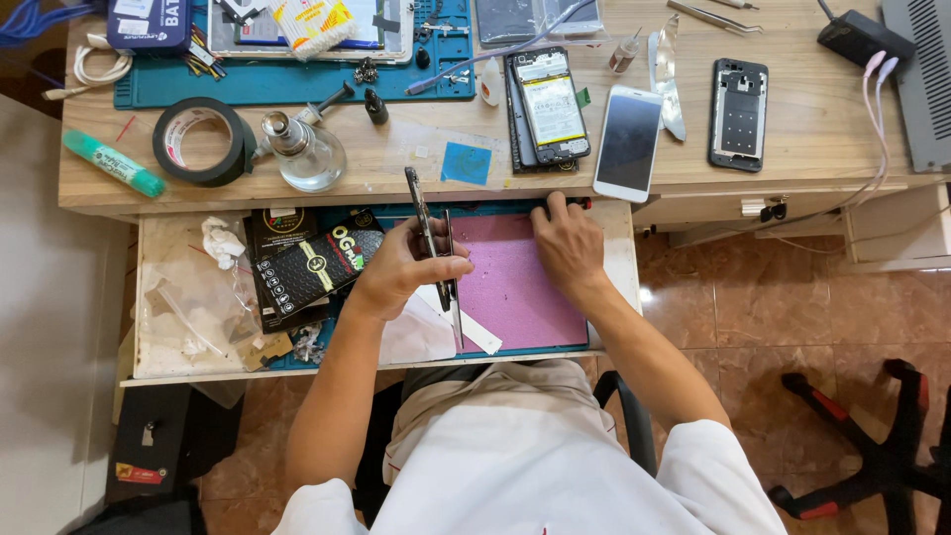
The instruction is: The person disassembles a smartphone, removes the old battery, and installs a new battery. They use a screwdriver to remove screws and a plastic tool to pry open the device, then reassemble the phone.
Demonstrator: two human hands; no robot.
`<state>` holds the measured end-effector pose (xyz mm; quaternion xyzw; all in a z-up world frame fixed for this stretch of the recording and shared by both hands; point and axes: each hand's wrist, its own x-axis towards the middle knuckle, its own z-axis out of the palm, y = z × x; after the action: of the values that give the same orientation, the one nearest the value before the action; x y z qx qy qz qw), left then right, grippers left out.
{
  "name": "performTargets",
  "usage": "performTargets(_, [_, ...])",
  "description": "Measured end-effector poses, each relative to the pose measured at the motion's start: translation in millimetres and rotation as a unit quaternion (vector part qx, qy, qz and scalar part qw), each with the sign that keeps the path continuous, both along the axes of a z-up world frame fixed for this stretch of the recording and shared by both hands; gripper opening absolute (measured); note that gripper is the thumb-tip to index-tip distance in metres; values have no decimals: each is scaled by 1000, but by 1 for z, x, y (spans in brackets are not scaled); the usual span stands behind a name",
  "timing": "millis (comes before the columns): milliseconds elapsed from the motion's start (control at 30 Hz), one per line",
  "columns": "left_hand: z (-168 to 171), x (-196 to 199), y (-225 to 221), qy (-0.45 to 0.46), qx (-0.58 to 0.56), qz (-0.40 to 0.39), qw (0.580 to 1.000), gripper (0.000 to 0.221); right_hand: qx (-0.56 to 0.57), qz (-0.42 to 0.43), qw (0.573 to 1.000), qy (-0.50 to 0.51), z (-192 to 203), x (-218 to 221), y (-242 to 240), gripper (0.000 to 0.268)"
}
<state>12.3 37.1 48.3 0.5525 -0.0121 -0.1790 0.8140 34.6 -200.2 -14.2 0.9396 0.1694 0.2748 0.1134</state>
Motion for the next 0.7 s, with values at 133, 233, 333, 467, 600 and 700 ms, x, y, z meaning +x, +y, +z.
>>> performTargets(133, [-1,0,-2,-5,-5,-3,1000,54,-17,9,1000,-8,-16,0,-6,11])
performTargets(233, [-1,1,-4,-4,2,-7,1000,54,-11,25,1000,8,-16,-3,-12,9])
performTargets(333, [-3,3,-5,3,3,-13,1000,55,16,48,999,-1,-11,-3,-18,10])
performTargets(467, [-6,6,-8,16,-52,-17,998,55,38,96,994,-32,-11,3,-13,8])
performTargets(600, [-5,2,-12,36,-71,-7,997,55,84,119,988,-43,-4,-2,-8,10])
performTargets(700, [-6,0,-11,45,-68,-10,997,54,145,141,979,35,0,-11,1,9])
